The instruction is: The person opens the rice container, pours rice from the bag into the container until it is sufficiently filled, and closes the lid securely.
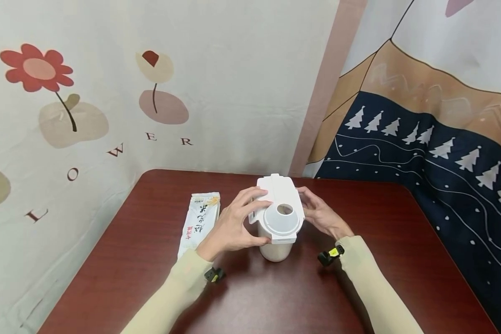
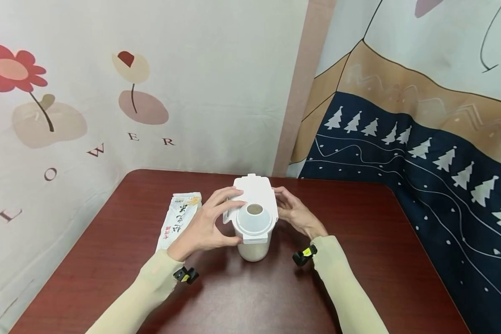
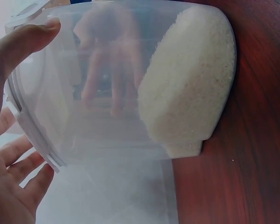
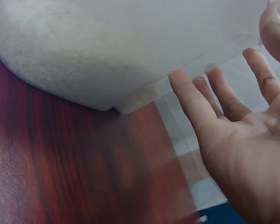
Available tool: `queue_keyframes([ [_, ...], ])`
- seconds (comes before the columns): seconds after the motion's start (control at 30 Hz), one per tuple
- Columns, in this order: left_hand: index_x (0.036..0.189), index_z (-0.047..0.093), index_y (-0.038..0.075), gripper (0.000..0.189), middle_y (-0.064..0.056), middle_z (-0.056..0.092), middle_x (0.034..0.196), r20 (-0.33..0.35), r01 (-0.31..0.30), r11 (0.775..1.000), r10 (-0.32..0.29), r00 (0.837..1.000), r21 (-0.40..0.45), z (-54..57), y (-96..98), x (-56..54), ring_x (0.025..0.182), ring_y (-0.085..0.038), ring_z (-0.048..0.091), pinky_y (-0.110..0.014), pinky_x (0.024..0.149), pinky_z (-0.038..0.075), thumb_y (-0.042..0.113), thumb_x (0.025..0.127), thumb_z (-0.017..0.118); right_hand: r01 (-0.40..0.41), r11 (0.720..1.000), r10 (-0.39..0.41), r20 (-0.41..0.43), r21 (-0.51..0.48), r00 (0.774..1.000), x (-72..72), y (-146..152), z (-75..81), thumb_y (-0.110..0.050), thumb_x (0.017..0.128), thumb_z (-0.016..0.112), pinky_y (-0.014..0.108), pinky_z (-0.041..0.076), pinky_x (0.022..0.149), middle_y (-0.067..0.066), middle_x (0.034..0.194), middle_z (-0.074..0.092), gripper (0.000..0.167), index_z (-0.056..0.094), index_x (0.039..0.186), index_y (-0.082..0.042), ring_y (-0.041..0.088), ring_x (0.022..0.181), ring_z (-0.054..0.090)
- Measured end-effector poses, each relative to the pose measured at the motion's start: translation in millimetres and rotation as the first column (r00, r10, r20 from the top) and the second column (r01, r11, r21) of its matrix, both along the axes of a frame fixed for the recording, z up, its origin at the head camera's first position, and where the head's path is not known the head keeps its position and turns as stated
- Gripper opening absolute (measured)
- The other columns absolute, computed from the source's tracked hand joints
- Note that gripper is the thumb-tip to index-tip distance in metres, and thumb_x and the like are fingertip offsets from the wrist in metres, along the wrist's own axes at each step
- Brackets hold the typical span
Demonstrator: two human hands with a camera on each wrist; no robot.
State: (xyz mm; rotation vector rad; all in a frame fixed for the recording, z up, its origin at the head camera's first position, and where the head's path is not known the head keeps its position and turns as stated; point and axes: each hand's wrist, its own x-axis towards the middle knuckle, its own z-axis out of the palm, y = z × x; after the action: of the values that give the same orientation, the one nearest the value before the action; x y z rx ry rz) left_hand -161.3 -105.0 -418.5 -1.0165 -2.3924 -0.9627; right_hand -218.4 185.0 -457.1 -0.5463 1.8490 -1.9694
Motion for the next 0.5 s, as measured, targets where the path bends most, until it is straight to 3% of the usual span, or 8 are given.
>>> queue_keyframes([
  [0.17, 0.129, 0.068, 0.026, 0.077, 0.003, 0.052, 0.149, -0.011, -0.004, 1.0, 0.004, 1.0, -0.01, 1.9, 0.0, 0.7, 0.145, -0.016, 0.042, -0.039, 0.105, 0.053, 0.046, 0.06, 0.097, 0.039, 0.999, -0.039, -0.007, 0.03, 0.999, 1.0, -3.2, -1.6, 0.007, 0.095, 0.06, 0.026, 0.056, 0.1, 0.003, 0.146, 0.048, 0.054, 0.05, 0.137, -0.026, 0.019, 0.131, 0.049],
  [0.33, 0.128, 0.068, 0.027, 0.076, 0.005, 0.052, 0.149, -0.008, -0.015, 1.0, 0.015, 1.0, -0.024, 3.7, -0.6, 1.6, 0.146, -0.015, 0.041, -0.039, 0.104, 0.054, 0.046, 0.06, 0.097, 0.016, 1.0, -0.015, -0.022, 0.015, 1.0, 3.3, -2.0, -1.7, 0.001, 0.096, 0.061, 0.027, 0.056, 0.101, 0.001, 0.147, 0.048, 0.054, 0.048, 0.142, -0.024, 0.015, 0.13, 0.051],
  [0.5, 0.128, 0.068, 0.028, 0.075, 0.006, 0.051, 0.149, 0.0, -0.028, 0.998, 0.028, 1.0, -0.049, 4.4, -0.8, 2.9, 0.146, -0.013, 0.04, -0.038, 0.1, 0.056, 0.047, 0.06, 0.096, -0.004, 1.0, 0.006, -0.073, 0.017, 0.997, 6.0, 2.8, -1.2, -0.004, 0.097, 0.063, 0.028, 0.056, 0.1, 0.004, 0.149, 0.049, 0.059, 0.042, 0.152, -0.015, 0.013, 0.13, 0.054],
])
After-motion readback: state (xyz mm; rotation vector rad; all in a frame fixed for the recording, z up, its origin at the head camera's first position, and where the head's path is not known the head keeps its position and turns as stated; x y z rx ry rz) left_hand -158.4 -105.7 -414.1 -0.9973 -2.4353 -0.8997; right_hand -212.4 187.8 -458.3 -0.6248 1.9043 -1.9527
